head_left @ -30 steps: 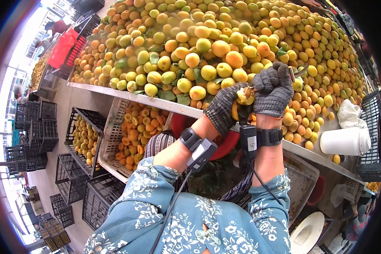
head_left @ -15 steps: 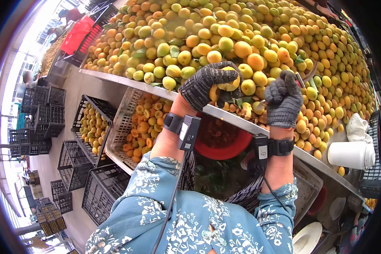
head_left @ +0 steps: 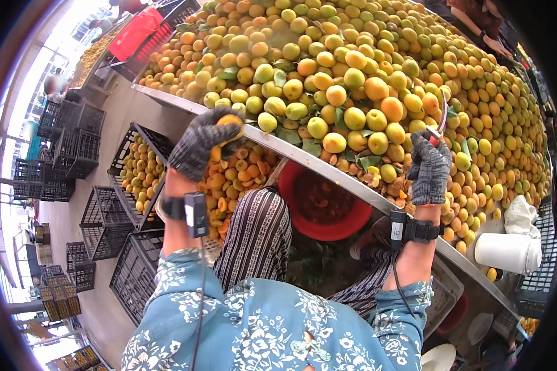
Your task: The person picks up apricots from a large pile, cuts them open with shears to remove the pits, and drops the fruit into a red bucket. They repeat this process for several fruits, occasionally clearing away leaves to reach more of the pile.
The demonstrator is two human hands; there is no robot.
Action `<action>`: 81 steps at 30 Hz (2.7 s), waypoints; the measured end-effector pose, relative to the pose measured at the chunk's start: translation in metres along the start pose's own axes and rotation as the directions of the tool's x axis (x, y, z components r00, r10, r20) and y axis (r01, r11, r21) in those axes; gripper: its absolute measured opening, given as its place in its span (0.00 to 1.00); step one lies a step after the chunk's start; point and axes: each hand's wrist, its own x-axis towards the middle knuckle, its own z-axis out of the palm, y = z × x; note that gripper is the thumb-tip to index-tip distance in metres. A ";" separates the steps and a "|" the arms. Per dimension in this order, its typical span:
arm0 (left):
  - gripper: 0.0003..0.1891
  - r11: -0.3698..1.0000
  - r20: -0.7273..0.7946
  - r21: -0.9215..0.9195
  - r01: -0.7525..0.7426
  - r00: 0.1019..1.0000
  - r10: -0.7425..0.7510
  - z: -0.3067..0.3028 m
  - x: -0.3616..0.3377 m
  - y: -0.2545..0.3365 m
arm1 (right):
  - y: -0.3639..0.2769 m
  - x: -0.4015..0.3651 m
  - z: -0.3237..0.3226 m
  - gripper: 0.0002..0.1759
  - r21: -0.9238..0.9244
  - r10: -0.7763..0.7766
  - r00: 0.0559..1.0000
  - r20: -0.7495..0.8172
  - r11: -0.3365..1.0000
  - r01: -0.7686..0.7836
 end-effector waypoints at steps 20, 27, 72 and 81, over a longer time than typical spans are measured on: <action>0.20 0.641 0.274 0.530 -0.555 0.828 0.490 0.166 0.165 0.021 | 0.008 0.004 0.001 0.08 0.113 -0.065 0.990 -0.128 0.990 0.080; 0.27 -0.093 0.367 0.924 -0.371 0.792 0.488 0.213 0.209 0.012 | 0.004 0.005 -0.006 0.07 0.115 -0.062 0.993 -0.105 0.991 0.074; 0.30 0.778 0.288 -0.621 -0.101 0.893 0.346 0.186 0.095 -0.009 | 0.015 -0.065 0.050 0.11 0.056 -0.109 0.971 0.213 0.994 0.099; 0.23 0.762 0.196 -0.638 -0.114 0.932 0.304 0.192 0.094 -0.015 | 0.031 -0.059 0.049 0.14 -0.006 -0.133 0.966 0.222 0.991 0.137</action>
